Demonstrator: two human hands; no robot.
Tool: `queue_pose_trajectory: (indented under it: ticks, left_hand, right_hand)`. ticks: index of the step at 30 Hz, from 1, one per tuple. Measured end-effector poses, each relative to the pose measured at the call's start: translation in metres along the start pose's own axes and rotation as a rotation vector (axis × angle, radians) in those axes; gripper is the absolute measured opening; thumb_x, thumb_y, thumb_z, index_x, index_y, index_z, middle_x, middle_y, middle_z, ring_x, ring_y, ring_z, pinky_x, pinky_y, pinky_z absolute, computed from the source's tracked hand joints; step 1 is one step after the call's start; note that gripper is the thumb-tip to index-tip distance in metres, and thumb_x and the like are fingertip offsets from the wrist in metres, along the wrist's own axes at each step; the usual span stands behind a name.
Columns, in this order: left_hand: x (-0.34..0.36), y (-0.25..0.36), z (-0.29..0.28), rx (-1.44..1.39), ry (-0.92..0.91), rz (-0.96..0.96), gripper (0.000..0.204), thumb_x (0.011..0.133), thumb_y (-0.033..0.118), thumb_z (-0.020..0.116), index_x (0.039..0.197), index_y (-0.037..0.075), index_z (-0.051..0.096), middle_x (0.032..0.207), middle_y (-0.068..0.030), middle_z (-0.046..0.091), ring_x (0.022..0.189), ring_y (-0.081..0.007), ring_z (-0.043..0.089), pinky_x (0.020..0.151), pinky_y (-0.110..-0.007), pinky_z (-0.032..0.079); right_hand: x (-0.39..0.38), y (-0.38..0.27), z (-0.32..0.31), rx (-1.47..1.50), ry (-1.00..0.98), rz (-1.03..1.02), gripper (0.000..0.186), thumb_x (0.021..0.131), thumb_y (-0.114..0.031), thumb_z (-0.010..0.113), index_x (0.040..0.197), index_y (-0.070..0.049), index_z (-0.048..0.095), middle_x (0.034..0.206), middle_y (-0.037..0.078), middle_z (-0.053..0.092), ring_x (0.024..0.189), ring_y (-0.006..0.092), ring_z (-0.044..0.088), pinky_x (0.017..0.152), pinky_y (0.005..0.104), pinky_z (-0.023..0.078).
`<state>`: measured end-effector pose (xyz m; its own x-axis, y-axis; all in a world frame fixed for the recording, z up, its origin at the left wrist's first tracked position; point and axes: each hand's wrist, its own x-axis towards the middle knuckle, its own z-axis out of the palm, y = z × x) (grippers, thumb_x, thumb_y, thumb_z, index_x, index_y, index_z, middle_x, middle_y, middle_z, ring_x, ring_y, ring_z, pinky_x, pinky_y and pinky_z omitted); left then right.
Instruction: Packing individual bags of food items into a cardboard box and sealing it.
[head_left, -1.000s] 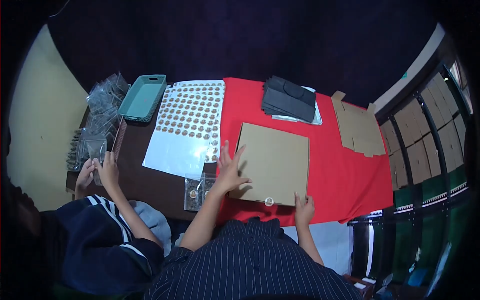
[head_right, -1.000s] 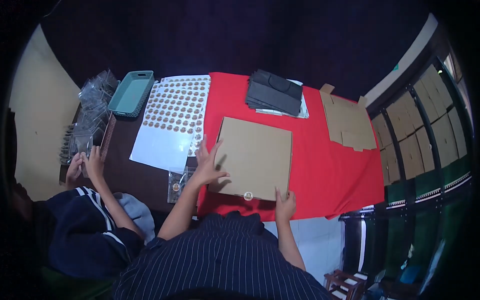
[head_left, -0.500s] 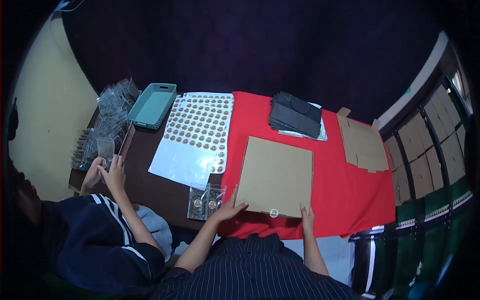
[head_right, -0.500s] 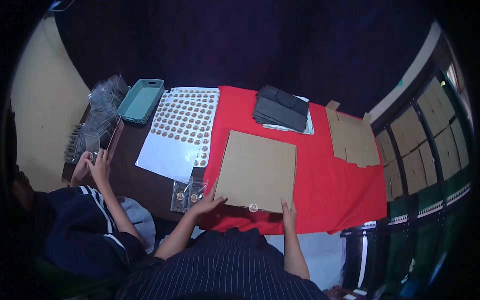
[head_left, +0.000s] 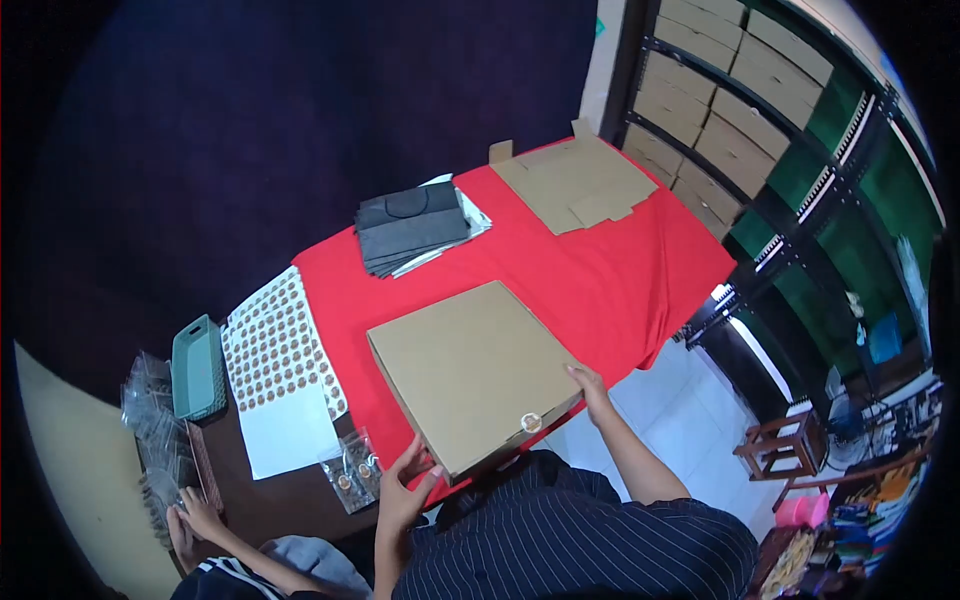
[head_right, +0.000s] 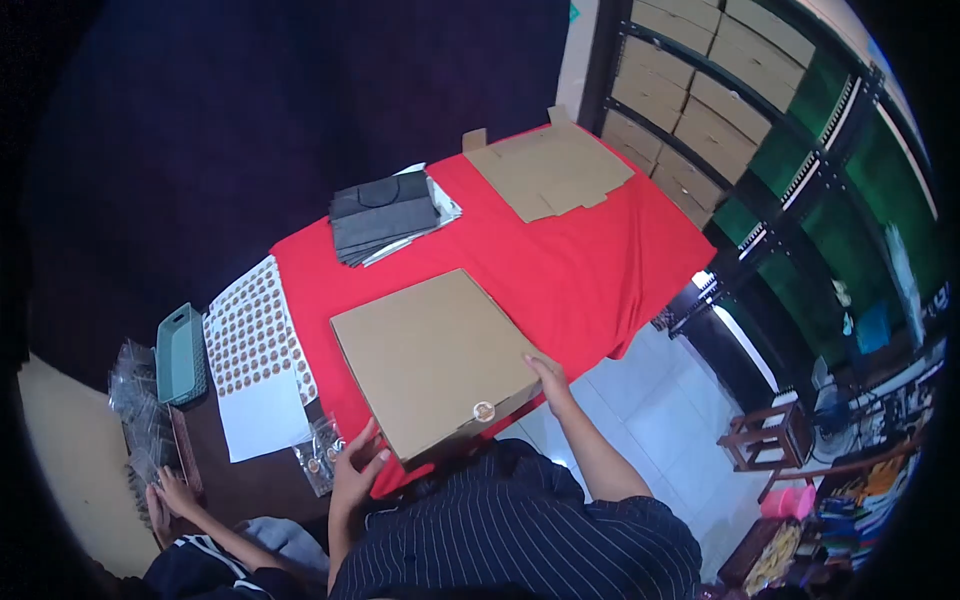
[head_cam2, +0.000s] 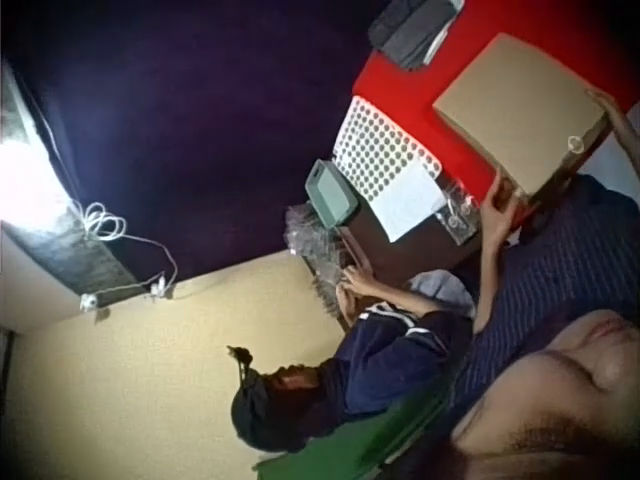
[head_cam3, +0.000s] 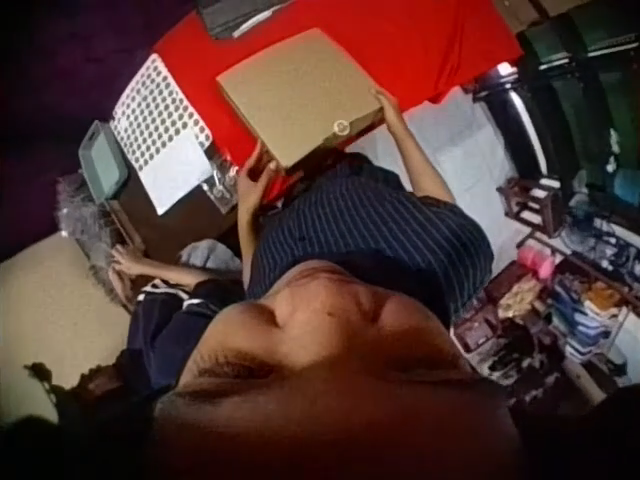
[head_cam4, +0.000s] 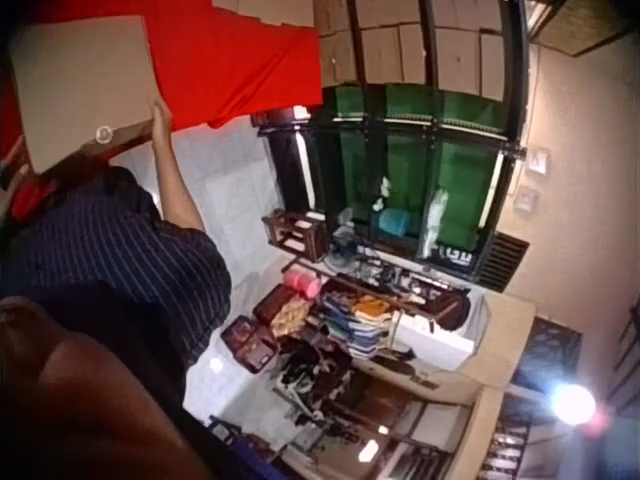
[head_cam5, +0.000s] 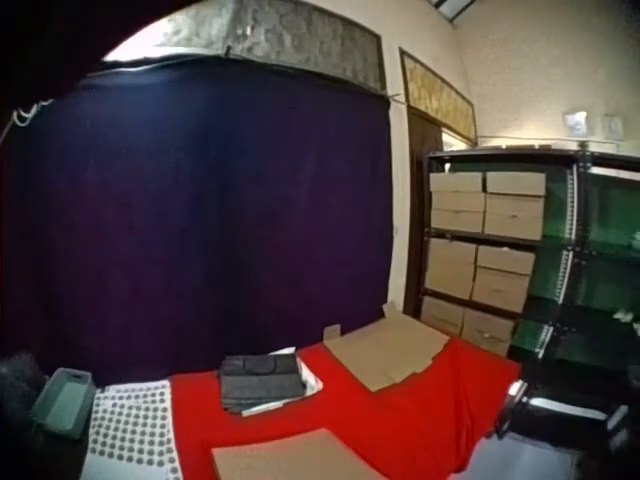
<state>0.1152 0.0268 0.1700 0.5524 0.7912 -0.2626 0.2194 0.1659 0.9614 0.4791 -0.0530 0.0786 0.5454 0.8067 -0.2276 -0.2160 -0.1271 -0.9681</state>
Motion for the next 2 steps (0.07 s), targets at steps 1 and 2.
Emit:
queue_pose_trajectory:
  ticks: [1,2]
  left_hand:
    - [0.007,0.002,0.006,-0.07,-0.031,-0.002,0.072,0.081,0.002,0.065,0.14,-0.004,0.025,0.14,-0.0184,0.036,0.126,-0.02,0.041,0.096,-0.03,0.042]
    - [0.019,0.011,0.016,-0.007,0.009,-0.044,0.07,0.083,0.007,0.065,0.14,-0.003,0.025,0.14,-0.0191,0.036,0.126,-0.0215,0.041,0.098,-0.033,0.041]
  right_hand:
    - [-0.003,-0.001,-0.016,0.06,0.017,0.03,0.047,0.086,-0.033,0.053,0.118,0.0,0.058,0.108,0.01,0.064,0.104,0.0187,0.058,0.093,0.0298,0.04]
    - [-0.01,-0.004,-0.032,0.177,0.031,0.083,0.051,0.085,-0.037,0.055,0.12,0.0,0.057,0.112,0.012,0.063,0.107,0.0198,0.057,0.094,0.0307,0.039]
